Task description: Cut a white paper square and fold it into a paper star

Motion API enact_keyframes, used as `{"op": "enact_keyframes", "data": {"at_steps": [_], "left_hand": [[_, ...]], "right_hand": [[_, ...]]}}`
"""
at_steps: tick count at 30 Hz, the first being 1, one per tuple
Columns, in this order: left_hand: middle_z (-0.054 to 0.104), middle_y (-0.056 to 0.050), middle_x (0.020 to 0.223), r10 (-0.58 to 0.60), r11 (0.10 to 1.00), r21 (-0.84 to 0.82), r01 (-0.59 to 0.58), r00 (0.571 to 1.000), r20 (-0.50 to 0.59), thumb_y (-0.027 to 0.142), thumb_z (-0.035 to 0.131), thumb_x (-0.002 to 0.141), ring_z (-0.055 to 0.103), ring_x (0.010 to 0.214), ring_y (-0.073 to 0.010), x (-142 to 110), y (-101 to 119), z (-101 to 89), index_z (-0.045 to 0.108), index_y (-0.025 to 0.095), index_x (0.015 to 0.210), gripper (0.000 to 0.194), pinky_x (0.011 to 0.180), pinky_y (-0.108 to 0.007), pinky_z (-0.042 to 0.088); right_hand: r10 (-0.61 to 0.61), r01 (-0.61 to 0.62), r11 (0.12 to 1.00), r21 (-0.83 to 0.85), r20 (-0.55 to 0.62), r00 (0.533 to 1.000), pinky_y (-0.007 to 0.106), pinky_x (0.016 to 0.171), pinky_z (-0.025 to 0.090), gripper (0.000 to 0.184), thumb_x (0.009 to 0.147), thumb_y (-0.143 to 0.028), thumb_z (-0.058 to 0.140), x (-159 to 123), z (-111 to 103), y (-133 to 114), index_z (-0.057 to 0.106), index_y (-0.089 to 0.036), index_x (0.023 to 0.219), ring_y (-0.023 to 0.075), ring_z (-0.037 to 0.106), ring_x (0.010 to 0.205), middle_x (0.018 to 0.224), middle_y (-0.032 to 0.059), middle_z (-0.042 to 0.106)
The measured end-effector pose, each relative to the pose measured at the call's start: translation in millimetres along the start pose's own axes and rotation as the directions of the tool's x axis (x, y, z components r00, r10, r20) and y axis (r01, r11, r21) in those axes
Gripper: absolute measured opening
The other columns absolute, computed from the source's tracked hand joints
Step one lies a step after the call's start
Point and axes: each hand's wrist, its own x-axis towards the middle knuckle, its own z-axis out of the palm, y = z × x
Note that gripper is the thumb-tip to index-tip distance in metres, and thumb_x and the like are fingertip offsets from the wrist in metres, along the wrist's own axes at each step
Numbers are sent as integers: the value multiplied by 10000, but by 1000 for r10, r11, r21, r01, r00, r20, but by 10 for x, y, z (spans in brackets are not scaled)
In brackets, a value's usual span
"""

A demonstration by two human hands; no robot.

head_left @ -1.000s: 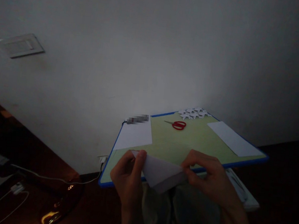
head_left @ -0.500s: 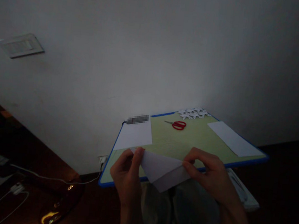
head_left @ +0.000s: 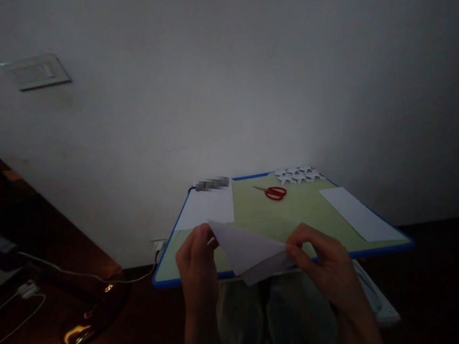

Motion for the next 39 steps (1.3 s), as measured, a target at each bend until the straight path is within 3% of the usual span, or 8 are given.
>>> {"op": "enact_keyframes", "data": {"at_steps": [5,7,10,14,18,24,34,39], "left_hand": [[764,-52,845,-97,995,14,96,967,237,416,764,929,705,822,-221,-75,-49,-7,815,181,930,240,716,-282,549],[768,-57,863,-112,994,18,111,947,301,410,795,913,704,849,-222,-93,-44,14,815,175,895,237,760,-287,546],[723,-44,794,-107,994,22,106,949,297,404,808,905,670,806,-197,-91,-22,44,776,165,774,274,759,-274,525],[713,-34,766,-121,993,42,114,956,267,400,809,908,640,776,-181,-76,-30,52,771,170,781,265,716,-256,499],[741,-45,806,-136,990,81,117,947,290,407,796,923,650,812,-191,-79,-79,45,777,175,815,256,739,-265,504],[719,-44,789,-144,988,100,117,933,329,440,784,926,631,791,-186,-89,-116,61,742,169,783,309,722,-263,500],[792,-53,831,-119,978,202,40,909,398,373,762,939,697,819,-209,-79,-87,75,801,194,823,217,757,-282,525],[830,-59,891,-107,978,205,31,923,370,344,802,907,734,845,-223,-84,-124,69,853,221,896,133,789,-301,540]], "right_hand": [[40,-39,999,11,-93,995,272,693,452,184,990,-230,687,-2,40,48,673,-241,806,162,588,730,754,-28,629],[70,-66,997,29,-151,986,264,703,457,179,999,-252,687,-10,54,78,680,-247,820,162,594,754,772,-29,639],[110,-101,993,56,-181,977,257,712,466,168,1000,-275,701,-23,63,103,691,-255,834,159,603,775,793,-31,648],[105,-97,993,63,-146,984,270,767,511,36,981,-295,738,-27,74,105,762,-280,960,178,647,839,870,-15,711],[95,-93,995,21,-102,990,303,842,554,244,952,-317,782,-26,108,96,779,-332,1196,202,686,944,1057,7,772],[33,-37,997,-64,-59,998,324,962,588,412,918,-304,819,-24,149,39,749,-372,1318,223,731,1102,1229,0,797],[40,-45,992,-121,-44,998,331,889,619,456,924,-316,805,-23,167,39,720,-338,1371,219,733,996,1232,30,792],[64,-72,989,-126,-61,996,343,899,628,465,915,-324,800,-25,193,58,730,-311,1374,225,749,988,1198,39,813]]}}
